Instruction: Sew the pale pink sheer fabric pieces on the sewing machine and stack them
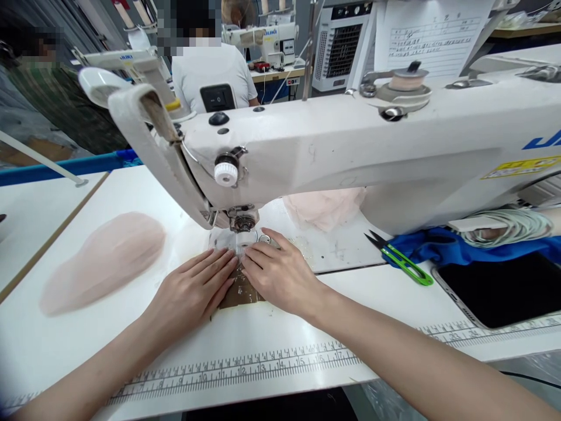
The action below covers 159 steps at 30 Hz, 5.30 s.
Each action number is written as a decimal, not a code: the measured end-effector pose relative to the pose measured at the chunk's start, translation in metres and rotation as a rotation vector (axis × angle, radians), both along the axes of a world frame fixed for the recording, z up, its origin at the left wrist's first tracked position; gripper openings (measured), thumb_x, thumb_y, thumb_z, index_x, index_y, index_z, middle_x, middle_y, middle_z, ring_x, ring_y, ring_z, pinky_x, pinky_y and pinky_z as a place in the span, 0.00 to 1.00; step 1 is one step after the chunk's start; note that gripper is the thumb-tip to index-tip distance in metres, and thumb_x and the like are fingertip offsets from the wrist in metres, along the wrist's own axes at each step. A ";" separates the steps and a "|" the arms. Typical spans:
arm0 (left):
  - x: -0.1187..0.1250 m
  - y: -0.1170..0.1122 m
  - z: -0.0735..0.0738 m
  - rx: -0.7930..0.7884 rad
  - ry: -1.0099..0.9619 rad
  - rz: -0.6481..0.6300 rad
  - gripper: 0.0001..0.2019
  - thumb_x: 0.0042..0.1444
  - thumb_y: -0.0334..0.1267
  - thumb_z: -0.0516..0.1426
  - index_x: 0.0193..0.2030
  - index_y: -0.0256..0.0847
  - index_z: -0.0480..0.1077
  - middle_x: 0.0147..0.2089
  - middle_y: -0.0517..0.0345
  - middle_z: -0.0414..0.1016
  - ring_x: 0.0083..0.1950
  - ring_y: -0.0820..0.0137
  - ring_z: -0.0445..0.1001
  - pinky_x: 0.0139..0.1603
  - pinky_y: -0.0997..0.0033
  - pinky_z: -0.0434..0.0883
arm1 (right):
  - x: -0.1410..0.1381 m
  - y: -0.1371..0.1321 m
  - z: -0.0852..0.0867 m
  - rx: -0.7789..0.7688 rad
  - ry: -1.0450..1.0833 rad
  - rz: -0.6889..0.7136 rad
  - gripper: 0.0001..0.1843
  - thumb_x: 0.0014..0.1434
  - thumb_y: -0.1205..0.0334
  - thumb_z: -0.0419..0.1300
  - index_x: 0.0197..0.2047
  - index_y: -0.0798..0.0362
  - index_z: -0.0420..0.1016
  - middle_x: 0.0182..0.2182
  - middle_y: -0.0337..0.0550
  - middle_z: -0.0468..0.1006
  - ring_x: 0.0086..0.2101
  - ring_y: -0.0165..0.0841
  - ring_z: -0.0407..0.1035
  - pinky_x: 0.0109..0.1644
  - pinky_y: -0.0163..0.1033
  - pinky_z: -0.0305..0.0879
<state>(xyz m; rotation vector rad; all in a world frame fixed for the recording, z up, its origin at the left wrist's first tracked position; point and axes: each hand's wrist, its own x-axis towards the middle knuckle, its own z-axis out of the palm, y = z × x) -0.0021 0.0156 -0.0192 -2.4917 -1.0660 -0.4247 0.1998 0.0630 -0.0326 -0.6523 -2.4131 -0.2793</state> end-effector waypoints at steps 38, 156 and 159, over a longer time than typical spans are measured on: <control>-0.012 0.031 -0.013 -0.123 -0.157 0.175 0.18 0.66 0.36 0.47 0.56 0.31 0.69 0.57 0.46 0.74 0.58 0.58 0.72 0.55 0.55 0.74 | 0.000 0.009 0.007 -0.005 -0.074 -0.113 0.12 0.66 0.63 0.54 0.46 0.53 0.78 0.43 0.39 0.82 0.43 0.35 0.74 0.62 0.48 0.56; 0.010 0.004 -0.004 -0.056 -0.391 -0.193 0.10 0.62 0.28 0.54 0.47 0.38 0.73 0.43 0.56 0.80 0.44 0.68 0.76 0.46 0.67 0.69 | 0.077 0.078 0.051 -0.320 -0.247 -0.658 0.13 0.56 0.70 0.50 0.27 0.56 0.75 0.24 0.47 0.75 0.27 0.35 0.64 0.29 0.39 0.45; 0.013 0.002 -0.001 -0.055 -0.423 -0.182 0.09 0.61 0.29 0.54 0.46 0.40 0.73 0.41 0.57 0.80 0.42 0.68 0.77 0.44 0.67 0.70 | 0.068 0.064 0.055 -0.287 -0.234 -0.652 0.15 0.59 0.72 0.47 0.30 0.57 0.75 0.27 0.49 0.76 0.29 0.35 0.64 0.31 0.39 0.47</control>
